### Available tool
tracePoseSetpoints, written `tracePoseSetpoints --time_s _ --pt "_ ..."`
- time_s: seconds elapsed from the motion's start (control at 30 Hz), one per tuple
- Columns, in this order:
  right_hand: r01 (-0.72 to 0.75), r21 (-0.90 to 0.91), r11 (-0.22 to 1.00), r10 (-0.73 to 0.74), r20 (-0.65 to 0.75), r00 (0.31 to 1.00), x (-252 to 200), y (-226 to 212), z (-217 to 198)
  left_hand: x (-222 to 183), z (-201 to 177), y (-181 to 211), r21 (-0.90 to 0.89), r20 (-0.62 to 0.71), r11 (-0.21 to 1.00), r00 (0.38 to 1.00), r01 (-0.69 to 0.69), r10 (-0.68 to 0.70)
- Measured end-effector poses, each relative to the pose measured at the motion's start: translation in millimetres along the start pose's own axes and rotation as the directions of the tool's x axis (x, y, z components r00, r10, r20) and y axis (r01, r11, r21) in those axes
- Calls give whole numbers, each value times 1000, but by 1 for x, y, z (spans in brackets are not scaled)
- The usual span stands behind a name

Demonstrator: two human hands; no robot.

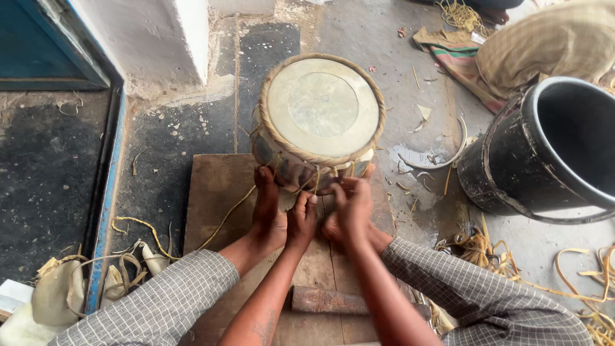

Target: The person repairs a drum by hand and using a wooden mallet, tightening the cords around the drum's body and tapping the rim.

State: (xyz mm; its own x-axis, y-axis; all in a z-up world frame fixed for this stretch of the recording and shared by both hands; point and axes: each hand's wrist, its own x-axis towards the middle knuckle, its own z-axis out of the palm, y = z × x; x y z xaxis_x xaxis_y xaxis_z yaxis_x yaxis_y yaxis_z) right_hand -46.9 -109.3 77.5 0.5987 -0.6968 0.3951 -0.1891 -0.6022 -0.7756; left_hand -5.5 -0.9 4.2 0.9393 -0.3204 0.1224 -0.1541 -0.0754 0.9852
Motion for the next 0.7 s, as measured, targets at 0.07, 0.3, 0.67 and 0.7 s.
tracePoseSetpoints --time_s 0.07,0.3,0.67,0.7 --pt "-66 14 998 65 87 994 17 10 -12 -2 1 6 -63 -31 991 993 -120 118" --pt "130 -307 943 -58 233 971 39 18 -28 0 -16 41 433 -71 776 841 -459 537" --pt "-298 423 856 158 334 929 12 38 -23 1 -8 29 277 -45 898 929 -343 368" --pt "-335 588 736 145 347 927 9 39 -17 3 -8 31 289 -42 889 923 -355 382"
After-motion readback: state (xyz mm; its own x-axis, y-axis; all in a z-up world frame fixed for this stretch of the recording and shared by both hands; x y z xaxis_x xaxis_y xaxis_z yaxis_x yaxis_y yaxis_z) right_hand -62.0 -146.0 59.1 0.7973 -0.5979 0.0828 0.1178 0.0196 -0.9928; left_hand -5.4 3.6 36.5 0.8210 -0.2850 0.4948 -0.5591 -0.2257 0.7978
